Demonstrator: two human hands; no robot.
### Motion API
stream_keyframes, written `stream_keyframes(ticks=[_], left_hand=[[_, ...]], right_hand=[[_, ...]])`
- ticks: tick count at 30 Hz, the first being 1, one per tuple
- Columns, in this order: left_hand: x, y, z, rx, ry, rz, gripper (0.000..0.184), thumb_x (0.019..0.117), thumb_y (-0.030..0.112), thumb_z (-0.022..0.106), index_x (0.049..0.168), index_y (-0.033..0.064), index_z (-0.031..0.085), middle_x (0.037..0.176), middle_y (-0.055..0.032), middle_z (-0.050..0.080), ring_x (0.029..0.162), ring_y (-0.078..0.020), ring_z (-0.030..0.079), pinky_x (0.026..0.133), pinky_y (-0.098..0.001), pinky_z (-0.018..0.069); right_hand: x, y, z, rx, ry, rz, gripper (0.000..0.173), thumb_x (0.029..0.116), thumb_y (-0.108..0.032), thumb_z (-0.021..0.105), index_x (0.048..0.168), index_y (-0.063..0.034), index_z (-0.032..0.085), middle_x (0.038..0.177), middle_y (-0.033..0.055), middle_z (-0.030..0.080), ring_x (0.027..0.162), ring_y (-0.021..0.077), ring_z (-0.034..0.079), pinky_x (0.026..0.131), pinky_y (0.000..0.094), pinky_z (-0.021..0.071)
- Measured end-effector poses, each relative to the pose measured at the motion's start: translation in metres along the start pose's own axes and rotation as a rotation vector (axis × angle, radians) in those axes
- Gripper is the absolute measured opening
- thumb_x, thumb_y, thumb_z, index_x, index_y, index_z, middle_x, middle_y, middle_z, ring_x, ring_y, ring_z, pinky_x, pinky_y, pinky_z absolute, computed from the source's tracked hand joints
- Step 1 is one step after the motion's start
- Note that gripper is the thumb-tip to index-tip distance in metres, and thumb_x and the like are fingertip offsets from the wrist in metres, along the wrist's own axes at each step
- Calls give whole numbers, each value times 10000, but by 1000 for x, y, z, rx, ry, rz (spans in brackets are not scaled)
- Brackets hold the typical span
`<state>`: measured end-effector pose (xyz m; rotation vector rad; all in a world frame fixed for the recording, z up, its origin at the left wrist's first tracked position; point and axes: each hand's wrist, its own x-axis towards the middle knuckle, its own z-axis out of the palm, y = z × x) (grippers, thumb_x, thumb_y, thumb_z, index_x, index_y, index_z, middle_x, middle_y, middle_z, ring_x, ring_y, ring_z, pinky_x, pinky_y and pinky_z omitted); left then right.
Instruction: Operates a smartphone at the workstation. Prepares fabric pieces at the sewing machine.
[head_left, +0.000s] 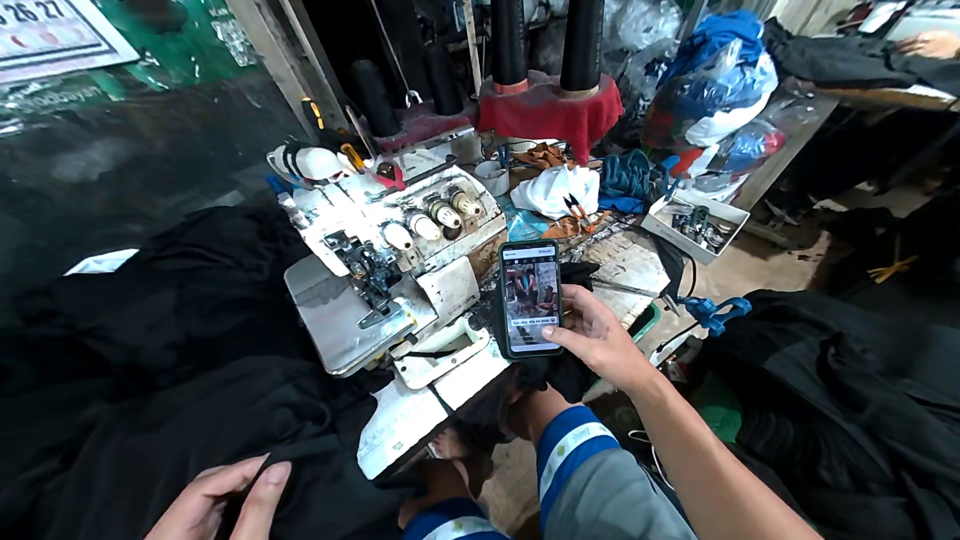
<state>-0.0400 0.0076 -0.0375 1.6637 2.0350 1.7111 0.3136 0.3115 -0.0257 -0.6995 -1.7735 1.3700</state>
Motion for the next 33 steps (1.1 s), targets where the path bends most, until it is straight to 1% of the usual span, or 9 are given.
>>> stream_keyframes(ticks=[9,21,30,33], left_hand=[[0,1,0,14,-3,-8,104,942,52,706,1008,-29,702,908,-101,695,778,-185,658,697,-343,575],[0,1,0,12,4,-13,105,938,47,711,1008,-31,702,908,-108,693,780,-189,659,701,-348,577],[0,0,0,4,7,-12,105,937,48,711,1002,-34,701,908,-109,691,774,-189,657,694,-343,575],[0,1,0,12,2,-7,108,942,54,707,1011,-29,702,919,-106,693,791,-190,661,701,-344,576]], right_hand=[[-1,1,0,-16,5,6,571,921,-204,716,1451,-278,516,1154,48,667,839,220,690,629,357,612],[-1,0,-1,-13,13,2,564,921,-201,712,1447,-275,523,1136,52,671,810,215,685,609,348,606],[-1,1,-1,-18,9,-2,562,926,-195,711,1450,-271,520,1141,52,671,816,220,689,611,351,610],[-2,0,-1,-9,4,0,563,927,-187,711,1448,-276,519,1154,50,671,827,221,691,622,355,613]])
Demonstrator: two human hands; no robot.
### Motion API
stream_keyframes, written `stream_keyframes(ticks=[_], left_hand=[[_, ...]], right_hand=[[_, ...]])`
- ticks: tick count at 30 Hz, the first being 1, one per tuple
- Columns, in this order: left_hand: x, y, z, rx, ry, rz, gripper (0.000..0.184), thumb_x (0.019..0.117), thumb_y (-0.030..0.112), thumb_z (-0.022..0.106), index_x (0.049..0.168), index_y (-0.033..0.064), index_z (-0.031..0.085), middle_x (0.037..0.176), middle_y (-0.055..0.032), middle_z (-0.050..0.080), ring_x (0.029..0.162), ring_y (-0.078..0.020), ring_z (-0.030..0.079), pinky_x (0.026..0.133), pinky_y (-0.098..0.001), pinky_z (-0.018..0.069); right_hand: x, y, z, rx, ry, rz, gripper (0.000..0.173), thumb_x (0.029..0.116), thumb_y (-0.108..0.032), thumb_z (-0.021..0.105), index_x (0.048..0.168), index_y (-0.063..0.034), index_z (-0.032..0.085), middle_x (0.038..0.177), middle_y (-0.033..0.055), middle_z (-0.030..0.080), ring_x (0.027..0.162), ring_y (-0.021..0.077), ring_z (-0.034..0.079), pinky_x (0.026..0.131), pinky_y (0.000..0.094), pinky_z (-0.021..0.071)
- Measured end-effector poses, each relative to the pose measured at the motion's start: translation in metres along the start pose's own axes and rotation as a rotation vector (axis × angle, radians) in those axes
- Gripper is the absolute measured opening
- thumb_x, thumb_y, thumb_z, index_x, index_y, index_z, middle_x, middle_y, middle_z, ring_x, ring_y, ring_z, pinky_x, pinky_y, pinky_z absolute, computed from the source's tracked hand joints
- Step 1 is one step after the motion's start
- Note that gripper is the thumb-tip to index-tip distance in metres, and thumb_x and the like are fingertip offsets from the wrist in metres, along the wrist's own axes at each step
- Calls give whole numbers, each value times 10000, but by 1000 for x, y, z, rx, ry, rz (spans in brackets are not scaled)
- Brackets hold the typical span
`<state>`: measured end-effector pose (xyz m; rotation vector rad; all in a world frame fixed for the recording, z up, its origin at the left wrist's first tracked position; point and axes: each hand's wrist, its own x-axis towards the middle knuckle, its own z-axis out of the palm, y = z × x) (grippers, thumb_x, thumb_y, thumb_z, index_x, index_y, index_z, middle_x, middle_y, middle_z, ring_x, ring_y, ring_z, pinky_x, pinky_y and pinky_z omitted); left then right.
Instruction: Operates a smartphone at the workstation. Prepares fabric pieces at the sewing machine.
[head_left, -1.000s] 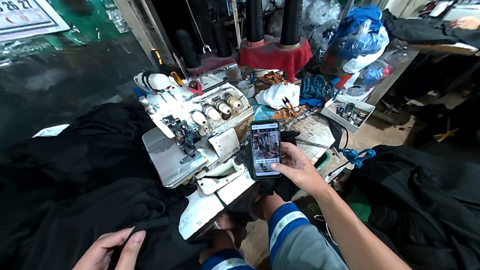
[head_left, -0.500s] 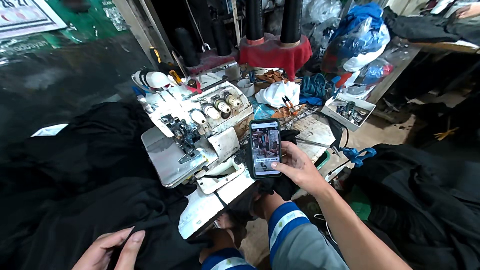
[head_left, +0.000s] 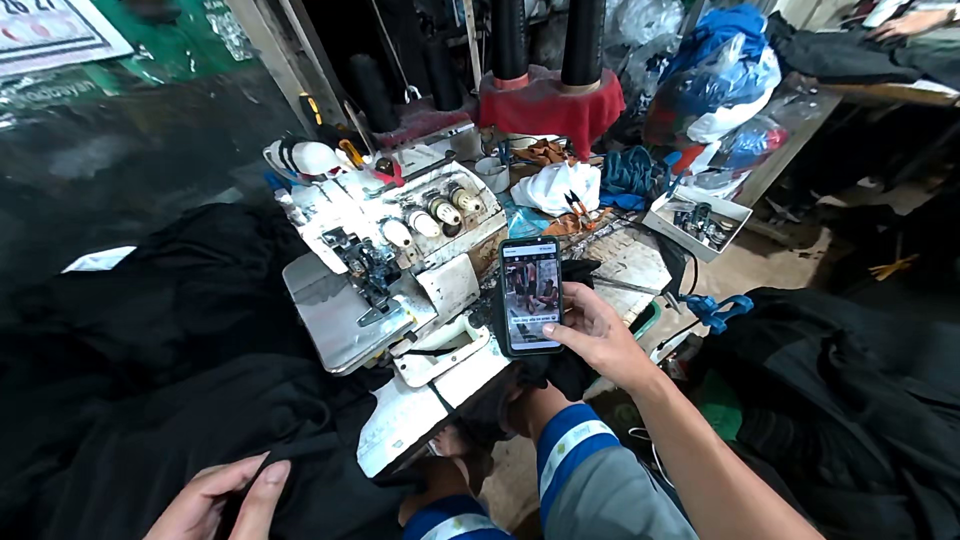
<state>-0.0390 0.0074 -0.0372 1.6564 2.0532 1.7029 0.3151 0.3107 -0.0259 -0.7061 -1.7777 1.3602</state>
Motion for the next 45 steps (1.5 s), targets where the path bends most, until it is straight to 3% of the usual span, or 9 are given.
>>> stream_keyframes(ticks=[45], left_hand=[[-1,-2,-1,26,-1,17,109,938,53,713,1020,-19,723,933,-104,697,805,-184,662,714,-337,578]], right_hand=[[0,-2,0,-8,-5,2,556,935,-192,699,1453,-273,515,1167,45,676,822,219,698,616,353,616]])
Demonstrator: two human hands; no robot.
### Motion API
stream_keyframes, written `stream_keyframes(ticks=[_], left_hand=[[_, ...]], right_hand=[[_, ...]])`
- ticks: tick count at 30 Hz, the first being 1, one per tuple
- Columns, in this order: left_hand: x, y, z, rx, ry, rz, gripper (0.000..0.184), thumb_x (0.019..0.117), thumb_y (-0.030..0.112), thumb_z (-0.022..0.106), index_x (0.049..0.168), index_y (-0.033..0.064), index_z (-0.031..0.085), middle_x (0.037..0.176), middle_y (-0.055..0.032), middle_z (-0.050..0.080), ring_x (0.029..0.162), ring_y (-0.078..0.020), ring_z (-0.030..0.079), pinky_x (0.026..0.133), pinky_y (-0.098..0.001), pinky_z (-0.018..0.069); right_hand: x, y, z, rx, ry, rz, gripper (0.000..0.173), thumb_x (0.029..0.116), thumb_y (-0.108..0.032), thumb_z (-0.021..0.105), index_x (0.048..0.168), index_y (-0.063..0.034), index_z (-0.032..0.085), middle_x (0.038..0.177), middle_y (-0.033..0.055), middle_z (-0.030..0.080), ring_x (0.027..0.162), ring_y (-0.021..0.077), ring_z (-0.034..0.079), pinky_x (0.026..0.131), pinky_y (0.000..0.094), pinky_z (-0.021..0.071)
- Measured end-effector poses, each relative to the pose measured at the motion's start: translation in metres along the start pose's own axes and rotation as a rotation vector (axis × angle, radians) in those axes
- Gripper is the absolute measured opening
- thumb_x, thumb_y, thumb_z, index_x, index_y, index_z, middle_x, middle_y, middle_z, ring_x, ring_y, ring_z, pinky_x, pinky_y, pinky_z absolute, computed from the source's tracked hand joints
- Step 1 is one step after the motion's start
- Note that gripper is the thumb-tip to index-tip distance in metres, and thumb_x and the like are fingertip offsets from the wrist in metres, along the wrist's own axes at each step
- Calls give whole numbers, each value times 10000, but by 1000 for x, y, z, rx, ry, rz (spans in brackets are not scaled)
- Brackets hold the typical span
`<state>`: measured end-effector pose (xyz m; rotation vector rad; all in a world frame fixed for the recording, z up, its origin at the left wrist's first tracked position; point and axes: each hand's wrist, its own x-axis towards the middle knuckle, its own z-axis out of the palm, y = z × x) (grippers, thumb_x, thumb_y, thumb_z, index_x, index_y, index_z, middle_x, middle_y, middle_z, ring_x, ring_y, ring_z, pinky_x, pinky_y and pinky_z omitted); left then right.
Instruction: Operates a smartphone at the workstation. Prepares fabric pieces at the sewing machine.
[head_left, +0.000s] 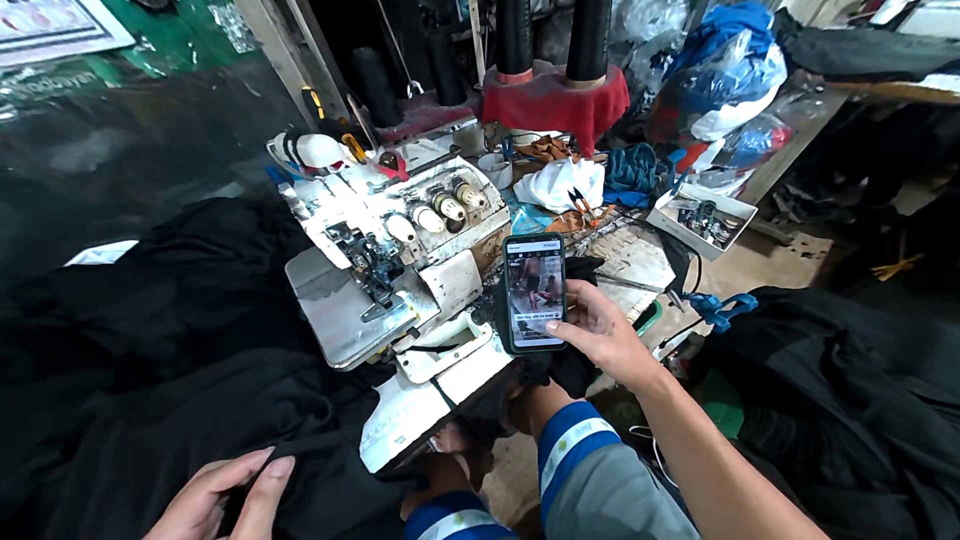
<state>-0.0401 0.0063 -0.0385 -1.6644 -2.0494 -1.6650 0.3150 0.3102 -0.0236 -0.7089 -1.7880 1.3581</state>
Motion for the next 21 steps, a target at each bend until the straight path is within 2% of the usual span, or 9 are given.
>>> stream_keyframes(ticks=[21], left_hand=[[1,0,0,13,-5,7,113,944,60,708,1027,-15,726,936,-102,698,812,-187,664,715,-335,580]], right_hand=[[0,-2,1,8,7,-14,549,929,-173,697,1442,-263,523,1166,47,670,821,217,692,614,346,611]])
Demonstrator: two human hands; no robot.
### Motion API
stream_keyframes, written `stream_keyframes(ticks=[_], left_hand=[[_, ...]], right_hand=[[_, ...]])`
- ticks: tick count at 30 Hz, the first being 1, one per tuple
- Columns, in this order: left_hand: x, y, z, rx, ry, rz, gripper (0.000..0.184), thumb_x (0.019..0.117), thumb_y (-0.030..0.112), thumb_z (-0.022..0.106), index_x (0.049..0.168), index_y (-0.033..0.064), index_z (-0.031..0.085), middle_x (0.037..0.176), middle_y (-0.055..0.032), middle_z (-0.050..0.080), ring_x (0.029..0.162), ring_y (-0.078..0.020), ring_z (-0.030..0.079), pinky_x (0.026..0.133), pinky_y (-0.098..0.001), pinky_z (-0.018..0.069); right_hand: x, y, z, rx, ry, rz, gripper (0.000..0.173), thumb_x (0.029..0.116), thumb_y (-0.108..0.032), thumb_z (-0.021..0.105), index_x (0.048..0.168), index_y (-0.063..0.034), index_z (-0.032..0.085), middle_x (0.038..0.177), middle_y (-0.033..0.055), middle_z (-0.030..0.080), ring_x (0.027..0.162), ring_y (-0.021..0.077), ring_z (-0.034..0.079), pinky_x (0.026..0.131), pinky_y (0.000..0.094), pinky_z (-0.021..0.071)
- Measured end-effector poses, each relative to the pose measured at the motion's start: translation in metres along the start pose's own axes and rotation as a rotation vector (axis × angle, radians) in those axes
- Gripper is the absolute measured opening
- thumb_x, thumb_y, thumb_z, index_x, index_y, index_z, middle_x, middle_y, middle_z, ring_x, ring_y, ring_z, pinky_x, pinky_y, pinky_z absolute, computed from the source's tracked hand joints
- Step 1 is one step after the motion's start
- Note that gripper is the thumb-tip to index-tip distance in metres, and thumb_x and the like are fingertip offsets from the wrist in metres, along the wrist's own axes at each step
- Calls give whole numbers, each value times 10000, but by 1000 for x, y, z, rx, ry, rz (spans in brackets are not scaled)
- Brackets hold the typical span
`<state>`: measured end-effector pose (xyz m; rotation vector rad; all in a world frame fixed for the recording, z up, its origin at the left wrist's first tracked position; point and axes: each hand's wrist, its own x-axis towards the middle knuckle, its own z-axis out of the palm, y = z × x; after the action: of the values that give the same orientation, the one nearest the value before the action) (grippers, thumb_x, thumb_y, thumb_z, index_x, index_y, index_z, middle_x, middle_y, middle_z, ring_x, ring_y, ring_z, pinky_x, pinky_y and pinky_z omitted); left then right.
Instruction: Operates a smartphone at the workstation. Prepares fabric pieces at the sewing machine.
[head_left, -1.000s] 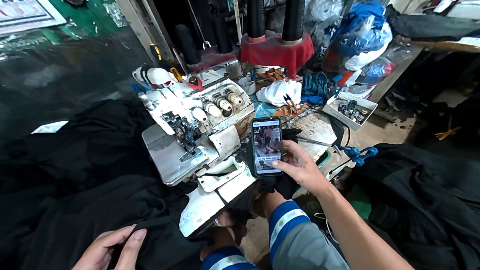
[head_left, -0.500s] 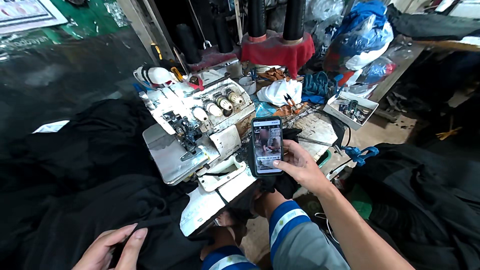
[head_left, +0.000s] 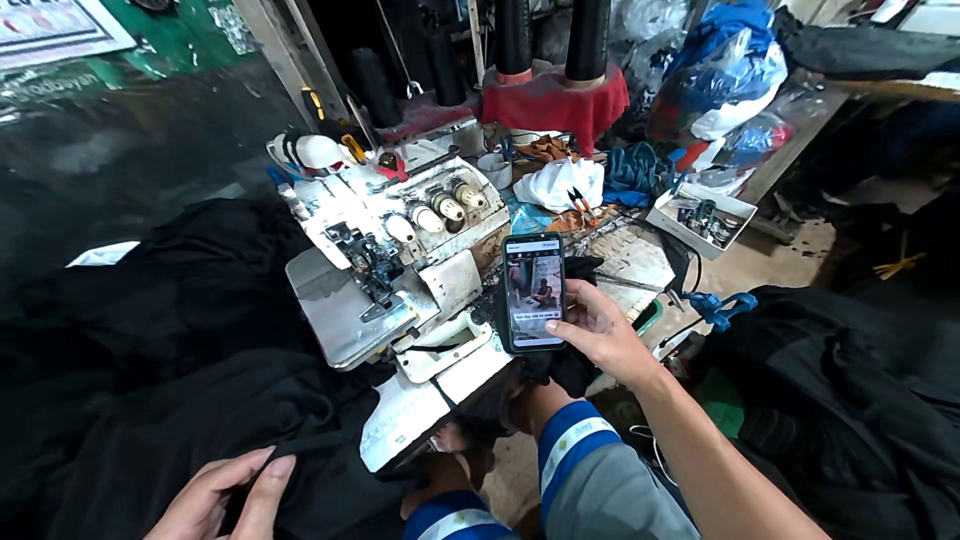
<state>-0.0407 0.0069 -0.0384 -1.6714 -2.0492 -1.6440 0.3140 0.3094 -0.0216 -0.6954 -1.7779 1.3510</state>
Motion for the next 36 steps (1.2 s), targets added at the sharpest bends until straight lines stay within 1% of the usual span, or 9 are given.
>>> stream_keyframes(ticks=[19,27,36], left_hand=[[0,1,0,1,9,-14,112,940,73,718,1016,-9,722,922,-97,695,797,-184,661,707,-338,579],[0,1,1,-12,7,-12,107,937,49,709,1020,-17,720,936,-101,700,808,-183,666,714,-333,582],[0,-2,-1,-15,0,-13,116,941,57,708,1027,-19,718,934,-106,698,810,-189,667,727,-347,586]], right_hand=[[0,3,0,-4,-2,-4,533,929,-183,695,1431,-257,530,1141,49,678,817,217,695,612,348,611],[0,2,0,-8,4,10,549,929,-195,698,1444,-270,523,1156,43,675,816,212,693,614,346,611],[-1,2,0,6,1,8,550,928,-189,710,1440,-268,526,1165,44,677,826,223,697,622,356,615]])
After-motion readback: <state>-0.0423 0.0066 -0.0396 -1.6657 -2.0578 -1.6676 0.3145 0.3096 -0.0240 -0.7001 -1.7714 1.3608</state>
